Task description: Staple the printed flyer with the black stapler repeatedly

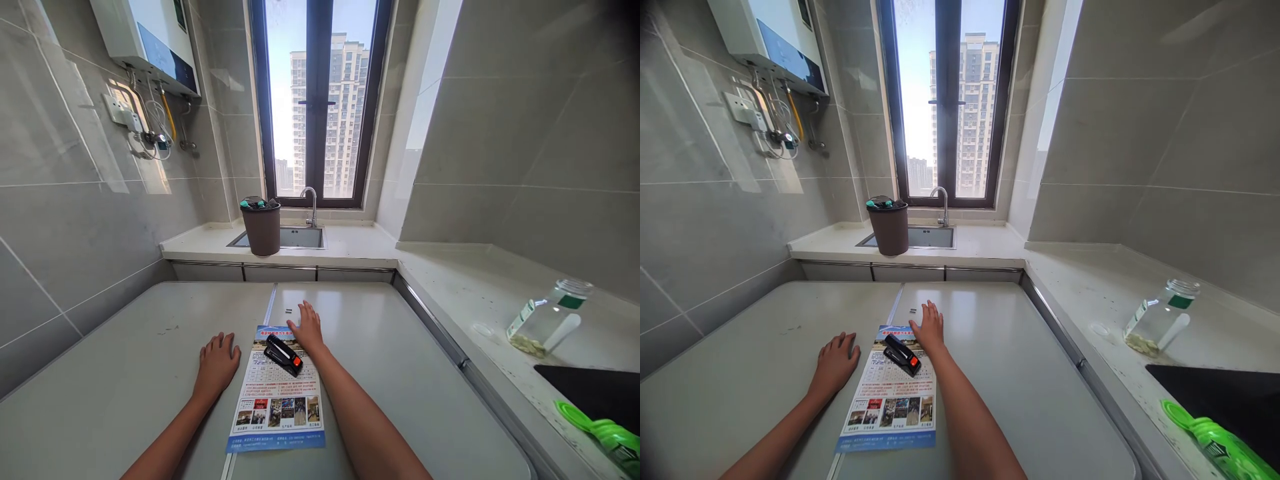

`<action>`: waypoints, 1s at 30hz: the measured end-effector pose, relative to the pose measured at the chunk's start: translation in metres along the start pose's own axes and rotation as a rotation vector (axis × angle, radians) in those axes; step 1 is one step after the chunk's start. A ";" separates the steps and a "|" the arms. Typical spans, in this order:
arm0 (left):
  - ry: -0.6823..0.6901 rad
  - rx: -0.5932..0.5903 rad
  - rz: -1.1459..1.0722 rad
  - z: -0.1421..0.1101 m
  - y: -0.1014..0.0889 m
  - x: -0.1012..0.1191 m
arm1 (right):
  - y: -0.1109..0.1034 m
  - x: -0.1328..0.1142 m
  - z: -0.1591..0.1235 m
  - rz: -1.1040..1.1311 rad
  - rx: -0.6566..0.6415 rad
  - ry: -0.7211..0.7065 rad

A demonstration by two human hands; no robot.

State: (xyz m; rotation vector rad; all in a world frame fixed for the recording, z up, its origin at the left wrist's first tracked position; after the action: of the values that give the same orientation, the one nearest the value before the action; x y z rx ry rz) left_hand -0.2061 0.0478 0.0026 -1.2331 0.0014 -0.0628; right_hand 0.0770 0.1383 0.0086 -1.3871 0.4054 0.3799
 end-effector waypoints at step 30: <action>0.026 -0.002 0.053 0.005 0.007 -0.005 | -0.170 0.315 -0.041 -0.281 0.251 0.190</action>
State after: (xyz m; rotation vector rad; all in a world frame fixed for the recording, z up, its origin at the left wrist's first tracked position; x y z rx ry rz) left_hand -0.2106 0.0548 -0.0022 -1.2334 0.0570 -0.0329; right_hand 0.4317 0.0801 -0.0044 -1.2159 0.3918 -0.0339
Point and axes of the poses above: each hand's wrist, its own z-axis towards the middle knuckle, its own y-axis out of the palm, x = y × z, the point moved 10 cm from there along z, towards the middle knuckle, and after that the axes turned 11 degrees about y, right-handed, at the moved point
